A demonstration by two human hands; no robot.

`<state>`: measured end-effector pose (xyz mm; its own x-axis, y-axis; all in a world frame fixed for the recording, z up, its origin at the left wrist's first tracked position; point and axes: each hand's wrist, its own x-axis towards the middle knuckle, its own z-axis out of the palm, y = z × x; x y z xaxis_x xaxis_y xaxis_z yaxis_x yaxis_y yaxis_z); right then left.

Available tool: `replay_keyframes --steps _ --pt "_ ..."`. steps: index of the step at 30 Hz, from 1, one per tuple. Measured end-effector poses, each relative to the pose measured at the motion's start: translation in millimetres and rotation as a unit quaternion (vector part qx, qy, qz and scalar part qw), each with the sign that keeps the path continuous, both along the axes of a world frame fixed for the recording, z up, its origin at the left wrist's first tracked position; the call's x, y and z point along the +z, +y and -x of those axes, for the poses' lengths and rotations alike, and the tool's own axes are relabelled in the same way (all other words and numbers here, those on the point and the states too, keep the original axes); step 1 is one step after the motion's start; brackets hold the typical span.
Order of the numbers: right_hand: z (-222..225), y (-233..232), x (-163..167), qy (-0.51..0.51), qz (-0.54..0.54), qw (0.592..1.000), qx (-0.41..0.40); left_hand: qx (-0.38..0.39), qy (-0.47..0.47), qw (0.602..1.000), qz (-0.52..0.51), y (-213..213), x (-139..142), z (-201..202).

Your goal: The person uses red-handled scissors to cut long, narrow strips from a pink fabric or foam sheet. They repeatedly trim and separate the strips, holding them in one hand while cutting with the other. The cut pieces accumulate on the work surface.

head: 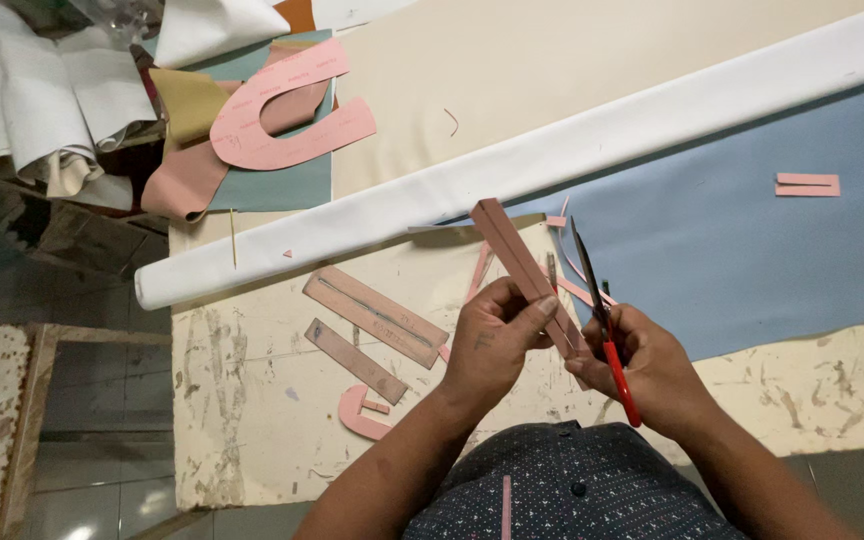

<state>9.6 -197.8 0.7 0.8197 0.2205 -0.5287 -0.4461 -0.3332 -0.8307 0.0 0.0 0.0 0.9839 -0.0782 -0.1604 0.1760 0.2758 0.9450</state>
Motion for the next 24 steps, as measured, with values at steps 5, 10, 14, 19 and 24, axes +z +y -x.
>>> replay_keyframes --steps 5,10,14,19,24 --pt "17.9 6.7 20.7 -0.052 -0.059 0.989 -0.123 0.031 0.051 0.994 0.097 15.0 15.5 0.1" --pt "24.4 13.9 37.2 -0.106 -0.175 0.973 -0.104 0.058 0.053 0.974 0.211 20.9 25.7 4.9" --pt "31.1 18.2 46.3 -0.143 -0.097 0.979 -0.113 0.066 -0.003 0.978 0.197 42.7 25.4 11.7" --pt "40.8 30.0 41.7 -0.167 -0.109 0.97 -0.137 0.025 -0.007 0.968 0.25 62.6 23.5 28.4" --pt "33.3 29.8 25.5 -0.185 -0.254 0.941 -0.123 0.075 0.077 0.955 0.276 68.9 10.2 35.9"
